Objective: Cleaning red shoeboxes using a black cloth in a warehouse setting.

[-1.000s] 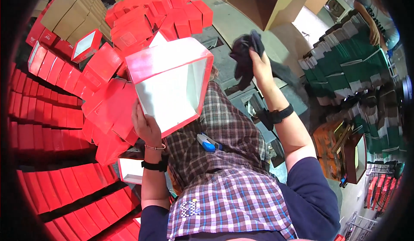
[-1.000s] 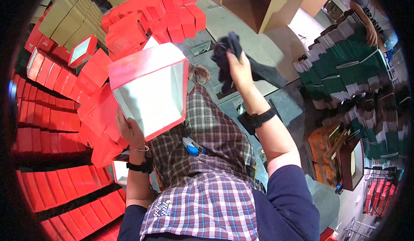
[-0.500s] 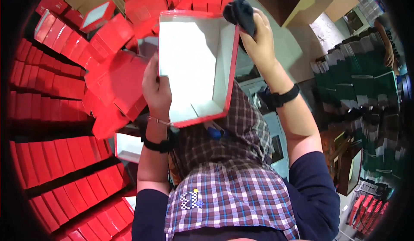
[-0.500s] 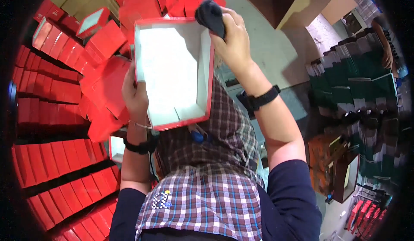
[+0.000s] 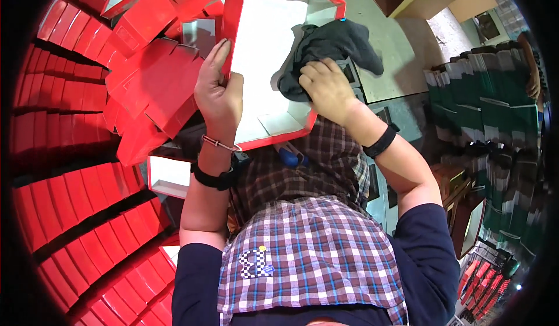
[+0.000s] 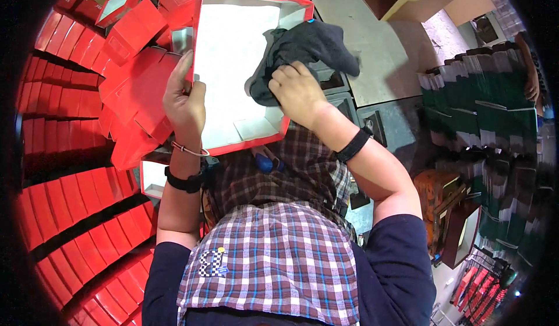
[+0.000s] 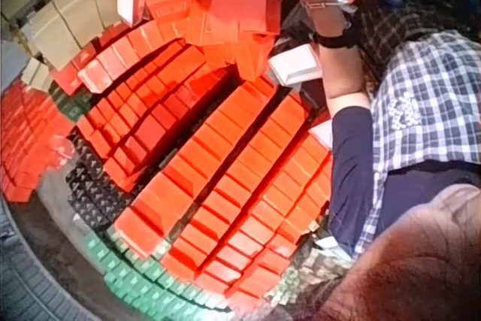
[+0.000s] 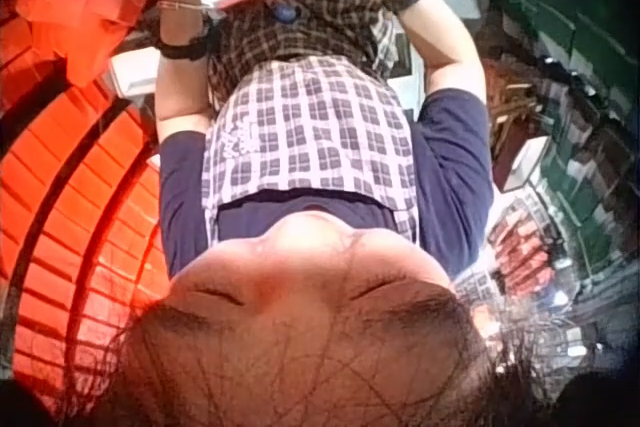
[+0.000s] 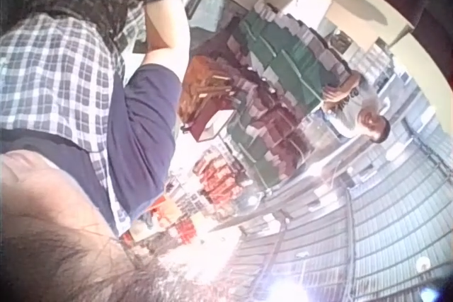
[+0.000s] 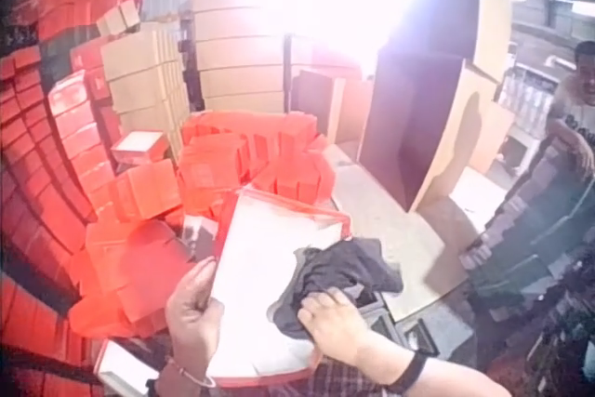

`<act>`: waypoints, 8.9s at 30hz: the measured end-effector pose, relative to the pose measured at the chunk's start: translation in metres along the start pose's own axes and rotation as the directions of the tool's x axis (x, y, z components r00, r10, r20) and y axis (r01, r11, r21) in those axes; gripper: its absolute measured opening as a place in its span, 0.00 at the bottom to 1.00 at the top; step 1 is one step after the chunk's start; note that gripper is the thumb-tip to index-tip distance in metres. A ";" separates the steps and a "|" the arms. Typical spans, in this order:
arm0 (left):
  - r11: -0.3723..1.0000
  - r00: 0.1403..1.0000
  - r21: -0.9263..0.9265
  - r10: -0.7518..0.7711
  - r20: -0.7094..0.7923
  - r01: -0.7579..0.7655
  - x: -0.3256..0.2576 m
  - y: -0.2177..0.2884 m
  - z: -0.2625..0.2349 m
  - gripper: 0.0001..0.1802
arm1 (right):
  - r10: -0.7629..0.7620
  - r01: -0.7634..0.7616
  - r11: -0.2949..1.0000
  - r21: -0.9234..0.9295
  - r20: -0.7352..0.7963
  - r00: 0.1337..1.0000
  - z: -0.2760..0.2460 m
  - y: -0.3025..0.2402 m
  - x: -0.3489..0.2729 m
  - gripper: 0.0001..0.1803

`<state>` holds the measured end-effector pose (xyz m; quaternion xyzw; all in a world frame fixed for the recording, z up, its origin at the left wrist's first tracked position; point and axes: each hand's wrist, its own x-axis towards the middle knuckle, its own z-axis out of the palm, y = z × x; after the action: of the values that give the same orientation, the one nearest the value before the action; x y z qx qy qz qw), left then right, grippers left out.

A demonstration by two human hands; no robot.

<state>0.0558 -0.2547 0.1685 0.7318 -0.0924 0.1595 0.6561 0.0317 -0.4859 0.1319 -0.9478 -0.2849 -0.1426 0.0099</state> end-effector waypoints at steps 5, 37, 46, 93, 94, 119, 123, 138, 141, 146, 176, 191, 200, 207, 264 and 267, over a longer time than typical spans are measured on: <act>0.993 0.991 0.107 0.033 0.127 -0.046 -0.001 -0.026 -0.016 0.34 | 0.086 -0.093 0.989 -0.119 -0.063 0.994 -0.015 0.019 0.033 0.12; 0.827 0.926 0.547 -0.097 0.365 -0.129 0.008 0.029 0.046 0.38 | 0.471 -0.494 0.854 -0.161 0.640 0.607 0.034 0.128 -0.155 0.13; 0.772 0.893 0.591 -0.069 0.444 -0.234 0.009 0.044 0.063 0.38 | 0.854 -0.565 0.515 0.644 -0.327 0.406 -0.026 0.153 -0.069 0.17; 0.825 0.919 0.466 0.151 0.364 -0.320 -0.008 0.033 0.040 0.34 | 0.108 -0.178 0.918 0.354 0.210 0.972 0.041 -0.014 -0.014 0.28; 0.831 0.924 0.460 0.152 0.352 -0.312 -0.008 0.027 0.038 0.33 | 0.024 -0.081 0.900 0.428 0.136 0.990 0.043 -0.033 -0.031 0.29; 0.929 0.973 0.293 0.202 0.113 -0.227 -0.018 0.024 0.015 0.37 | 0.467 -0.463 0.862 0.205 0.036 0.884 -0.038 0.081 -0.132 0.28; 0.914 0.952 0.272 0.304 0.029 -0.300 -0.018 0.028 0.036 0.37 | 0.379 -0.292 0.898 0.328 -0.242 0.893 -0.056 0.026 -0.074 0.34; 0.846 0.888 0.298 0.459 0.017 -0.443 -0.040 0.000 0.044 0.50 | 0.559 -0.448 0.827 0.339 -0.428 0.710 -0.048 0.022 -0.023 0.31; 0.889 0.899 0.224 0.427 -0.094 -0.399 -0.035 0.000 0.047 0.50 | 0.618 -0.575 0.785 0.229 -0.349 0.705 -0.013 -0.010 0.001 0.36; 0.882 0.890 0.210 0.448 -0.086 -0.423 -0.028 -0.009 0.048 0.51 | 0.474 -0.349 0.816 0.460 -0.189 0.860 -0.012 -0.050 0.007 0.23; 0.979 0.954 0.044 0.203 -0.222 -0.199 -0.003 -0.034 0.031 0.43 | 0.032 -0.051 0.839 0.541 0.044 0.999 -0.042 -0.002 0.001 0.21; 0.145 0.712 -0.855 -0.631 0.308 0.499 0.003 0.002 0.065 0.30 | 0.528 -0.020 0.780 0.625 -0.641 0.557 -0.076 0.070 0.081 0.19; 0.074 0.848 -0.934 -0.450 0.280 0.348 0.032 -0.059 0.034 0.15 | 0.334 -0.211 0.812 0.544 -0.138 0.932 0.007 0.008 -0.008 0.27; 0.641 0.942 -0.765 -0.290 -0.171 0.058 0.011 -0.044 0.020 0.24 | 0.898 0.124 0.026 0.992 -0.077 0.432 -0.023 0.080 -0.003 0.16; 0.864 0.860 0.446 -0.030 0.510 -0.234 0.018 0.045 0.051 0.35 | 0.465 -0.470 0.873 0.132 0.064 0.883 0.040 0.010 -0.014 0.23; 0.856 0.881 0.478 -0.061 0.468 -0.195 0.020 0.032 0.043 0.35 | 0.187 -0.191 0.922 0.336 0.043 0.981 0.071 -0.046 -0.034 0.19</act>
<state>0.0684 -0.2992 0.2018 0.8921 -0.2282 0.0209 0.3895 -0.0014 -0.4589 0.0513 -0.9557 -0.2125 -0.0854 0.1850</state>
